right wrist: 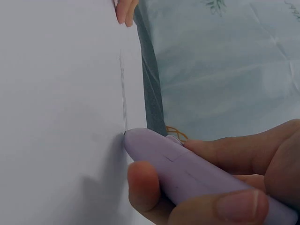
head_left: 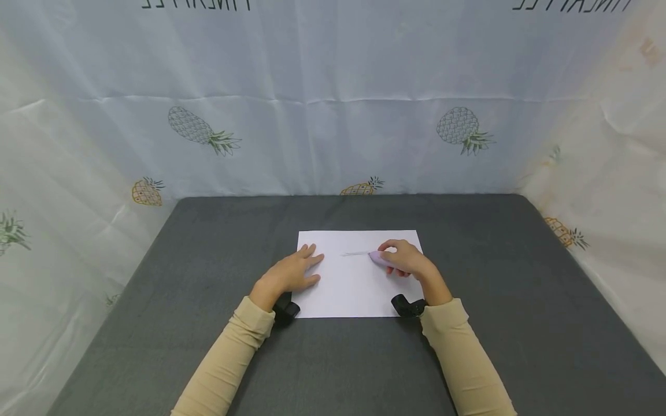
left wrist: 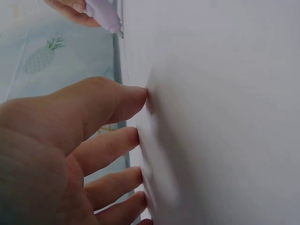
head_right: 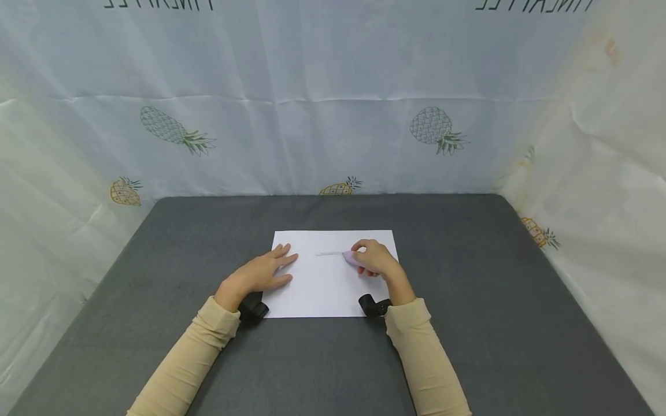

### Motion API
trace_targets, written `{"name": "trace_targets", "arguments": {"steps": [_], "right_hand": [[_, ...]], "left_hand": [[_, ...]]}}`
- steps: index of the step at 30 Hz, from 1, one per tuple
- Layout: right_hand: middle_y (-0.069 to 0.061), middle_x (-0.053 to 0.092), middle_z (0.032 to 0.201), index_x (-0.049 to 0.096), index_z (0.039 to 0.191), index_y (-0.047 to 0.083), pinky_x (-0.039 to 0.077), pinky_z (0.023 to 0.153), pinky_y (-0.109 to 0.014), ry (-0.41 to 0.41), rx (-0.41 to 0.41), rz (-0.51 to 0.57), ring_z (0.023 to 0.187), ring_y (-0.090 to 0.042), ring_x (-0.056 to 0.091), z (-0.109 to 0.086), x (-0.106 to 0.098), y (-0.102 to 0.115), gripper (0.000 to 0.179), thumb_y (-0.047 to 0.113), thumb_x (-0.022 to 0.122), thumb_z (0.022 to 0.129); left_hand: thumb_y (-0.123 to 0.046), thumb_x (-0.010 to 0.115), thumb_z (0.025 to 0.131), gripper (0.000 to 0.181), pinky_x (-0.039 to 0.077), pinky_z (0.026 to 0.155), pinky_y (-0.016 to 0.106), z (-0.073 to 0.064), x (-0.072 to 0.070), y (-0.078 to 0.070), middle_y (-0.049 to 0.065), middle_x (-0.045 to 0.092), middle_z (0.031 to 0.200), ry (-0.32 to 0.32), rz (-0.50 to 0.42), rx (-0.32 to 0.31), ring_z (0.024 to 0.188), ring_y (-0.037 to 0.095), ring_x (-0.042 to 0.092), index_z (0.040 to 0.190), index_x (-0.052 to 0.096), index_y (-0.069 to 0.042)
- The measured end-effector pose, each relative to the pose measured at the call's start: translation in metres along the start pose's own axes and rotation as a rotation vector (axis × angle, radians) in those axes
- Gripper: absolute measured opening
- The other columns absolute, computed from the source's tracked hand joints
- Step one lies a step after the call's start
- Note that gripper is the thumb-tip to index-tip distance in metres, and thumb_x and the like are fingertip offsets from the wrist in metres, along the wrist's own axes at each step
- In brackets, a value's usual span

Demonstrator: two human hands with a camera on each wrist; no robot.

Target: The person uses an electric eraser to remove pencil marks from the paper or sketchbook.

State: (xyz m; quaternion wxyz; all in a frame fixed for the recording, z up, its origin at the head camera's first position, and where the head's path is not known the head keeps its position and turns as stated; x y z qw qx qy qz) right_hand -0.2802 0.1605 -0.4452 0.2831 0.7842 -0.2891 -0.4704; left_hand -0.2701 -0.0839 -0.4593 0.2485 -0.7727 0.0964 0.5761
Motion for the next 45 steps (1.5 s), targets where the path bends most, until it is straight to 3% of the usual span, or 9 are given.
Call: {"name": "trace_targets", "arguments": {"steps": [7, 15, 21, 28, 34, 41, 45], "right_hand": [[-0.001, 0.058, 0.06, 0.053, 0.129, 0.006, 0.03, 0.045, -0.019, 0.019, 0.015, -0.008, 0.044, -0.009, 0.037, 0.0001, -0.0021, -0.0034, 0.034, 0.021, 0.047, 0.099], [-0.002, 0.058, 0.06, 0.053, 0.126, 0.004, 0.03, 0.044, -0.019, 0.017, -0.012, 0.0, 0.043, -0.009, 0.037, -0.0001, 0.0, -0.0008, 0.034, 0.02, 0.047, 0.098], [-0.002, 0.059, 0.061, 0.053, 0.127, 0.004, 0.03, 0.044, -0.019, 0.017, -0.01, -0.004, 0.044, -0.009, 0.037, -0.0005, -0.0001, -0.0017, 0.034, 0.02, 0.047, 0.098], [-0.002, 0.058, 0.061, 0.053, 0.128, 0.005, 0.03, 0.045, -0.019, 0.026, 0.007, -0.017, 0.044, -0.009, 0.037, -0.0019, -0.0017, -0.0027, 0.034, 0.021, 0.048, 0.098], [-0.002, 0.058, 0.062, 0.053, 0.126, 0.004, 0.03, 0.044, -0.019, 0.0, -0.035, -0.017, 0.045, -0.009, 0.038, 0.0003, 0.0006, 0.0025, 0.034, 0.02, 0.046, 0.098], [-0.003, 0.058, 0.063, 0.054, 0.125, 0.004, 0.029, 0.045, -0.019, 0.032, -0.017, -0.011, 0.045, -0.01, 0.036, -0.0038, 0.0005, 0.0006, 0.033, 0.02, 0.047, 0.098], [-0.003, 0.059, 0.063, 0.054, 0.126, 0.004, 0.03, 0.045, -0.02, 0.043, -0.021, -0.007, 0.045, -0.01, 0.037, -0.0044, -0.0002, 0.0007, 0.034, 0.021, 0.048, 0.098]], "left_hand": [[-0.028, 0.042, 0.102, 0.048, 0.029, 0.12, 0.049, 0.0011, -0.0006, -0.0005, 0.015, 0.026, 0.16, -0.01, -0.017, -0.006, 0.15, 0.034, 0.023, 0.147, 0.041, -0.013], [-0.026, 0.047, 0.1, 0.051, 0.028, 0.12, 0.05, 0.0005, -0.0008, -0.0016, 0.017, 0.026, 0.16, -0.003, 0.008, 0.009, 0.15, 0.036, 0.023, 0.148, 0.039, -0.011], [-0.031, 0.033, 0.104, 0.049, 0.023, 0.122, 0.049, 0.0005, 0.001, 0.001, 0.015, 0.022, 0.162, 0.014, -0.055, -0.013, 0.151, 0.034, 0.019, 0.149, 0.037, -0.012], [-0.023, 0.026, 0.105, 0.049, 0.019, 0.123, 0.05, -0.0017, 0.0028, -0.0019, 0.02, 0.017, 0.162, 0.05, -0.076, 0.028, 0.151, 0.039, 0.014, 0.15, 0.031, -0.006], [-0.018, 0.033, 0.101, 0.052, 0.016, 0.124, 0.049, -0.004, 0.0007, -0.0031, 0.019, 0.014, 0.163, 0.063, -0.072, 0.016, 0.152, 0.038, 0.011, 0.152, 0.029, -0.007], [-0.044, 0.056, 0.094, 0.074, 0.017, 0.124, 0.05, -0.0057, 0.0035, -0.0044, 0.018, 0.014, 0.163, 0.054, -0.041, 0.004, 0.153, 0.037, 0.011, 0.152, 0.027, -0.008], [-0.047, 0.06, 0.091, 0.08, 0.018, 0.124, 0.049, -0.0053, 0.0043, -0.0043, 0.018, 0.013, 0.163, 0.046, -0.041, -0.001, 0.153, 0.037, 0.011, 0.153, 0.026, -0.007]]}}
Point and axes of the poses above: each hand's wrist, its own z-axis towards the middle knuckle, its own x-axis out of the palm, y = z × x, the point moved 6 cm from there along z, towards the middle knuckle
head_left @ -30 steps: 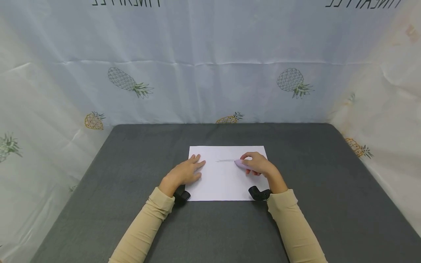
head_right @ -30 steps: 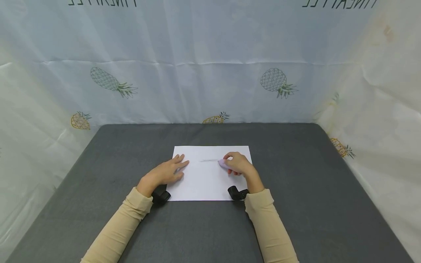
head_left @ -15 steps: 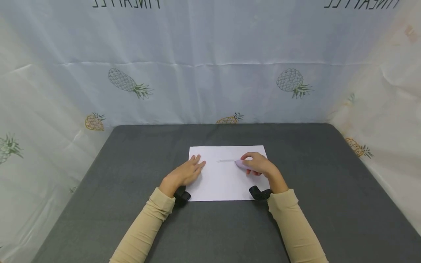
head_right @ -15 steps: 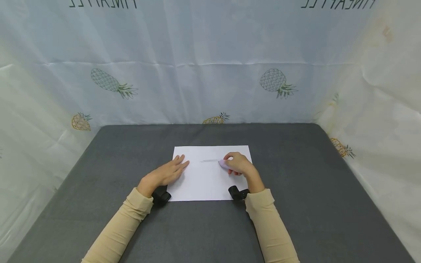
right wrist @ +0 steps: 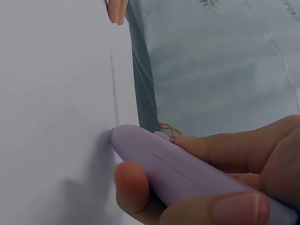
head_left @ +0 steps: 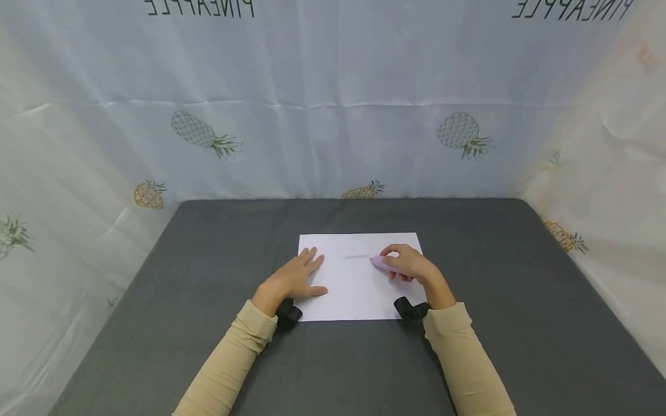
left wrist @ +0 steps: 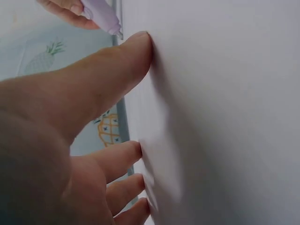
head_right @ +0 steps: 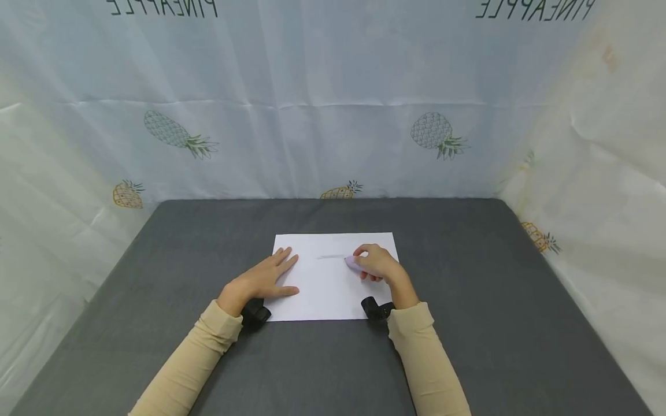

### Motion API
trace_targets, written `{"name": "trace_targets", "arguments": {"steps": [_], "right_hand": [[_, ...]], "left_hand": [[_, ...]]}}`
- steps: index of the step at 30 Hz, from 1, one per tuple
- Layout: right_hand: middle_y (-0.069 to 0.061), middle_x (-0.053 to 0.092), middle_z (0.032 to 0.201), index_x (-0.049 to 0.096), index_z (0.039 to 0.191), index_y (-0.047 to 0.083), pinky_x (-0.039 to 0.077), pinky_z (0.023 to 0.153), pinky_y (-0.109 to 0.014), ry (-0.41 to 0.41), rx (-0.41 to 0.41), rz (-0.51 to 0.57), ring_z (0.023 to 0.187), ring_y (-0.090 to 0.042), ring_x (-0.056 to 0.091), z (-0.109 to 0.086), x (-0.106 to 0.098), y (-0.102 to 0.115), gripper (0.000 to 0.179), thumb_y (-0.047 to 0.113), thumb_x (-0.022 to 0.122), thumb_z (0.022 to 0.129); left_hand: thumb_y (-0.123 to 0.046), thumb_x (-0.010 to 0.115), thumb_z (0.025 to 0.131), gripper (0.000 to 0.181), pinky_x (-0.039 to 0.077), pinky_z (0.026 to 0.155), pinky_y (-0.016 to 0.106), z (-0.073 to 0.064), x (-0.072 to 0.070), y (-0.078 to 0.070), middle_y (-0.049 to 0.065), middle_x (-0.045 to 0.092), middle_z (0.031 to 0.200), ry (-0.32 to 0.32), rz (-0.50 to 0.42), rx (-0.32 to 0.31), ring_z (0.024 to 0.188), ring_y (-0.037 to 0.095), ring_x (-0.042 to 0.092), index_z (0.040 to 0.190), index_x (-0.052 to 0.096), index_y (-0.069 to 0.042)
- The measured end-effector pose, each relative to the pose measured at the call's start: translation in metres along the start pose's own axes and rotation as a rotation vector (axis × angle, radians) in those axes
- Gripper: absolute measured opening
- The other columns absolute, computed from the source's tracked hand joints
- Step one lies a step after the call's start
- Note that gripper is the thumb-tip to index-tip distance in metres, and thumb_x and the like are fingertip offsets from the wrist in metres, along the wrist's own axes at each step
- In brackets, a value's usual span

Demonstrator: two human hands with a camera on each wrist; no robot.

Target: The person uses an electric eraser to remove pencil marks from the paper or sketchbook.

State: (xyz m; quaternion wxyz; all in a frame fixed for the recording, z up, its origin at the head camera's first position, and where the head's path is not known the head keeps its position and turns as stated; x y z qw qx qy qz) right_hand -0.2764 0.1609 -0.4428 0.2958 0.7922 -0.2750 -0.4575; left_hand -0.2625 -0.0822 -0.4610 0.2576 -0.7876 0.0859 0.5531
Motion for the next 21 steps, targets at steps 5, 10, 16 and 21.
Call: {"name": "trace_targets", "arguments": {"steps": [5, 10, 16, 21], "right_hand": [[-0.003, 0.058, 0.062, 0.053, 0.126, 0.005, 0.029, 0.045, -0.02, -0.007, 0.008, 0.012, 0.045, -0.01, 0.037, 0.0023, -0.0017, -0.0025, 0.034, 0.023, 0.049, 0.098], [-0.001, 0.058, 0.06, 0.053, 0.127, 0.004, 0.03, 0.044, -0.019, -0.039, -0.003, 0.016, 0.044, -0.009, 0.037, 0.0061, 0.0001, -0.0016, 0.034, 0.021, 0.046, 0.098], [-0.001, 0.057, 0.058, 0.053, 0.128, 0.005, 0.03, 0.044, -0.019, -0.05, 0.009, 0.018, 0.044, -0.009, 0.037, 0.0059, 0.0022, -0.0002, 0.034, 0.02, 0.046, 0.098], [-0.001, 0.057, 0.058, 0.054, 0.127, 0.004, 0.029, 0.044, -0.02, -0.047, 0.018, 0.019, 0.043, -0.009, 0.035, 0.0039, -0.0003, -0.0021, 0.034, 0.019, 0.046, 0.098]], "left_hand": [[-0.047, 0.06, 0.091, 0.08, 0.017, 0.124, 0.05, 0.0003, -0.0013, -0.0011, 0.018, 0.013, 0.163, -0.006, -0.008, 0.002, 0.153, 0.037, 0.011, 0.153, 0.026, -0.007], [-0.046, 0.061, 0.091, 0.08, 0.017, 0.124, 0.05, -0.0002, -0.0027, -0.0007, 0.018, 0.014, 0.163, -0.008, -0.015, -0.004, 0.152, 0.037, 0.011, 0.152, 0.027, -0.006], [-0.045, 0.061, 0.091, 0.08, 0.017, 0.124, 0.05, -0.0009, -0.0013, 0.0012, 0.018, 0.013, 0.163, -0.007, -0.026, -0.011, 0.153, 0.037, 0.01, 0.152, 0.027, -0.007], [-0.045, 0.061, 0.091, 0.08, 0.016, 0.124, 0.05, 0.0002, -0.0006, 0.0003, 0.018, 0.012, 0.163, -0.003, -0.032, -0.001, 0.153, 0.037, 0.008, 0.152, 0.027, -0.007]]}}
Point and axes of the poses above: each hand's wrist, its own z-axis towards the middle knuckle, its own x-axis out of the palm, y = z × x, the point moved 6 cm from there along z, towards the middle knuckle
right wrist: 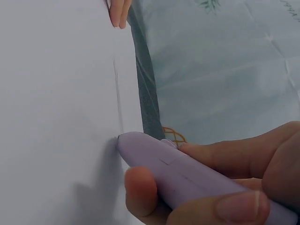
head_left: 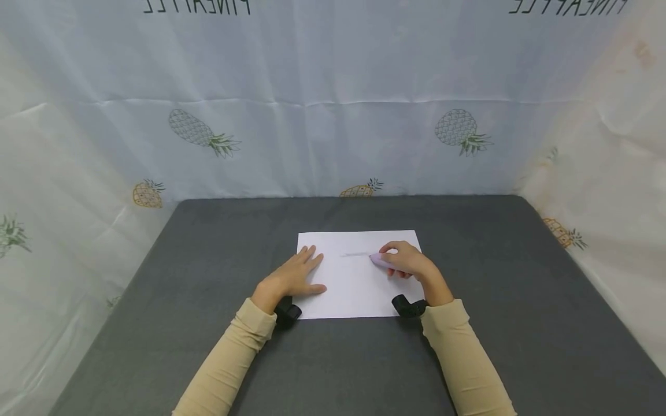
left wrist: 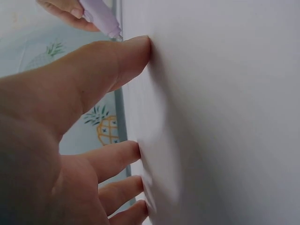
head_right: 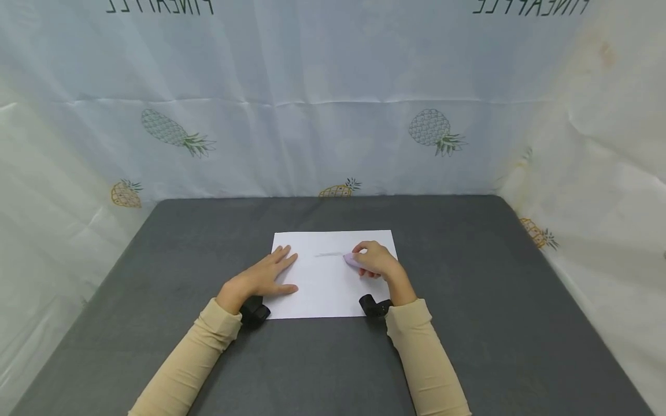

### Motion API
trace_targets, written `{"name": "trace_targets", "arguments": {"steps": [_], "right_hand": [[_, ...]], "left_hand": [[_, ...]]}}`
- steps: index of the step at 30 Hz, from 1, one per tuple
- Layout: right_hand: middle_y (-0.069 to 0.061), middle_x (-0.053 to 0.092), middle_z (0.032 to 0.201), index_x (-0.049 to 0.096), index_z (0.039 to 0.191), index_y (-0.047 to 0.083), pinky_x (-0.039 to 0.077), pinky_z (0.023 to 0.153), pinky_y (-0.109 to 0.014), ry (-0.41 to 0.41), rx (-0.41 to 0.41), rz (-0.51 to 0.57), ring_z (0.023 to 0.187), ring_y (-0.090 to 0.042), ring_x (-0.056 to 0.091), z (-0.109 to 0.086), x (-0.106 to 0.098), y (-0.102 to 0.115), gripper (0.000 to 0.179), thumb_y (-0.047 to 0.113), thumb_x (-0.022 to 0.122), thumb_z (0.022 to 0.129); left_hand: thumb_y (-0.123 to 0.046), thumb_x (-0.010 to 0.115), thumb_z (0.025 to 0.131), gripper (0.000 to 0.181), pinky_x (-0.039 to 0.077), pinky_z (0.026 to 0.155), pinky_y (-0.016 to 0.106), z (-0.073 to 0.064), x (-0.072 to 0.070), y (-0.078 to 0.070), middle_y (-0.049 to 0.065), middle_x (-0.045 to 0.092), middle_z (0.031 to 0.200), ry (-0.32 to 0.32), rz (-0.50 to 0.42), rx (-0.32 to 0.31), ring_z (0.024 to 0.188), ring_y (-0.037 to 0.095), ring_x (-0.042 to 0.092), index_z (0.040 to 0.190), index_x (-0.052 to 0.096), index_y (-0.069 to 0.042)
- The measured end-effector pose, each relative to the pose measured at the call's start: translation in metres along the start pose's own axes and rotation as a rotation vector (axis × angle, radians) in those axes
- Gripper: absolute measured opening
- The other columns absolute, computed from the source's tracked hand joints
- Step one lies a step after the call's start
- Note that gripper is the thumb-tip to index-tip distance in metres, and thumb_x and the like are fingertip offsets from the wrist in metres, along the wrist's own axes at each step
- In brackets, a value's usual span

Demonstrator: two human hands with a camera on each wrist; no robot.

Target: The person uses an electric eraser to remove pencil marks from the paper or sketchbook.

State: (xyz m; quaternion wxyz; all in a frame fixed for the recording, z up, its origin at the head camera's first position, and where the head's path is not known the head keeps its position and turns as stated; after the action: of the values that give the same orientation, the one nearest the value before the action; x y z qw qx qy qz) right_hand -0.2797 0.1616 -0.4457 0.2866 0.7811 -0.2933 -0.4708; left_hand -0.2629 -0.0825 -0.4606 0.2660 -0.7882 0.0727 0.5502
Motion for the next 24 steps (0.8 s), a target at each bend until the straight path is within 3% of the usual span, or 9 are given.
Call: {"name": "trace_targets", "arguments": {"steps": [24], "right_hand": [[-0.002, 0.058, 0.06, 0.052, 0.13, 0.005, 0.031, 0.045, -0.019, -0.015, 0.0, -0.001, 0.044, -0.009, 0.037, 0.001, 0.0023, 0.0026, 0.036, 0.021, 0.046, 0.099]], "left_hand": [[-0.045, 0.061, 0.091, 0.079, 0.017, 0.124, 0.049, -0.0005, -0.0024, -0.0011, 0.018, 0.014, 0.163, 0.001, 0.022, -0.004, 0.153, 0.037, 0.01, 0.152, 0.028, -0.007]]}}
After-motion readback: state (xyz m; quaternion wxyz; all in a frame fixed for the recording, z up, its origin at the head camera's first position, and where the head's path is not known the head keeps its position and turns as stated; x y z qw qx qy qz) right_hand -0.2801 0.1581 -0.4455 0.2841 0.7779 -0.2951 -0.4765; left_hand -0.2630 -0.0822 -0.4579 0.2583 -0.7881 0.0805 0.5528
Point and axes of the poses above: each hand's wrist, its own z-axis towards the middle knuckle, its own x-axis out of the palm, y = z × x, the point moved 6 cm from there along z, towards the middle knuckle
